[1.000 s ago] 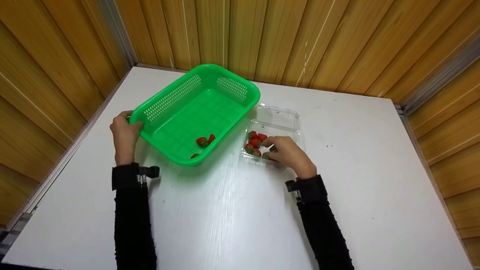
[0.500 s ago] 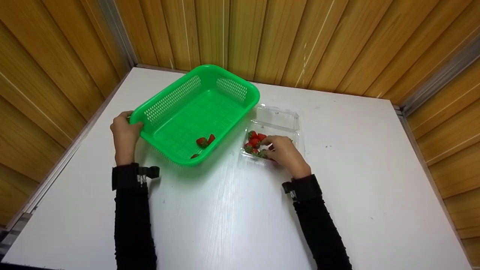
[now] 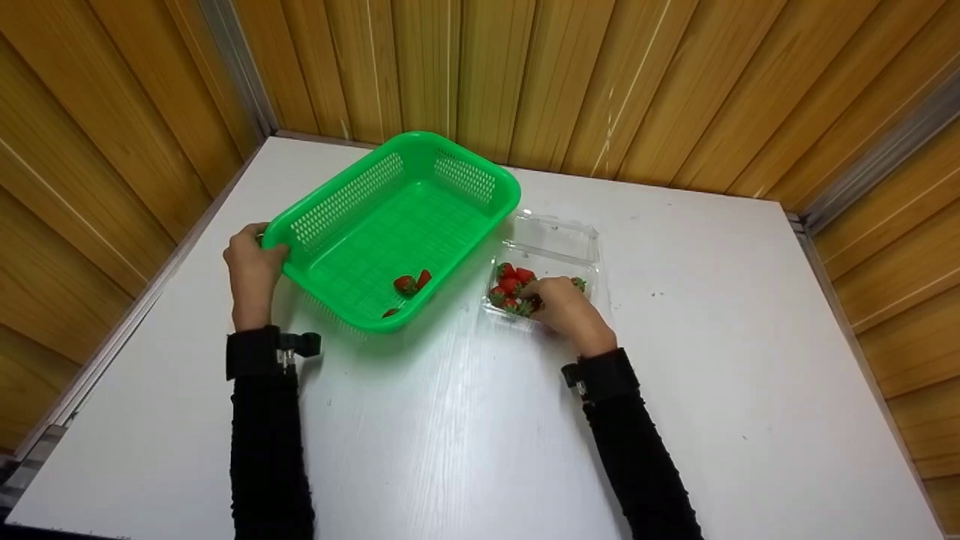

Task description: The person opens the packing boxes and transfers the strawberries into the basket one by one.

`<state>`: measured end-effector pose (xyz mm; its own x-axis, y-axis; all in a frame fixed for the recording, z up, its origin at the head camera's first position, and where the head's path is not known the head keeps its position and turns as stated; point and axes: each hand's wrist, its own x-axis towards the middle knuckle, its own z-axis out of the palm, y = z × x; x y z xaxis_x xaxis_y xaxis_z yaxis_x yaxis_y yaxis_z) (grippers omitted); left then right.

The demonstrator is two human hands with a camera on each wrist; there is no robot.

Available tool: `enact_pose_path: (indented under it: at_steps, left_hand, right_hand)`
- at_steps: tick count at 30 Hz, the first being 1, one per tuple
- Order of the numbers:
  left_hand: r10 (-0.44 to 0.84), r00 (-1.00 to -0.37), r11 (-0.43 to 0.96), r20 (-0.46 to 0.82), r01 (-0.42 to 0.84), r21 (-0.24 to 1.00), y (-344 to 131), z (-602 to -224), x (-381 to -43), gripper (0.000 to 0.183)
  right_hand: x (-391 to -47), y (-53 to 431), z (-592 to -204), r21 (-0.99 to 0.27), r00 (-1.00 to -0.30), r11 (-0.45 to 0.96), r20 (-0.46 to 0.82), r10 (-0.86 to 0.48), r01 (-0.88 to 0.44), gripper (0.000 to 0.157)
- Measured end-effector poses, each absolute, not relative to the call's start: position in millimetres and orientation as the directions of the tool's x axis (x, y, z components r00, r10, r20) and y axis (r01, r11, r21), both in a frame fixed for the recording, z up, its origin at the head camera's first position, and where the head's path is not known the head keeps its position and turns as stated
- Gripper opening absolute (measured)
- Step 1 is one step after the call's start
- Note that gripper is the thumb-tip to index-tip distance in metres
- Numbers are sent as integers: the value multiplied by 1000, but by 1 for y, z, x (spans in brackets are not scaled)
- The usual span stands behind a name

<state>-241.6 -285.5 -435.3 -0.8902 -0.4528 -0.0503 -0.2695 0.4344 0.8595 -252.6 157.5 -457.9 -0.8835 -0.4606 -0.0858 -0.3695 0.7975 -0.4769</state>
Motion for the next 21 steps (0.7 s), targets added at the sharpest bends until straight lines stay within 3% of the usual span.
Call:
enact_pose_path:
  at_steps: [21]
  left_hand:
    - [-451, -890, 436, -58, -276, 857, -286, -435, -242, 54]
  right_hand:
    - [-249, 160, -454, -479, -903, 797, -21, -430, -368, 31]
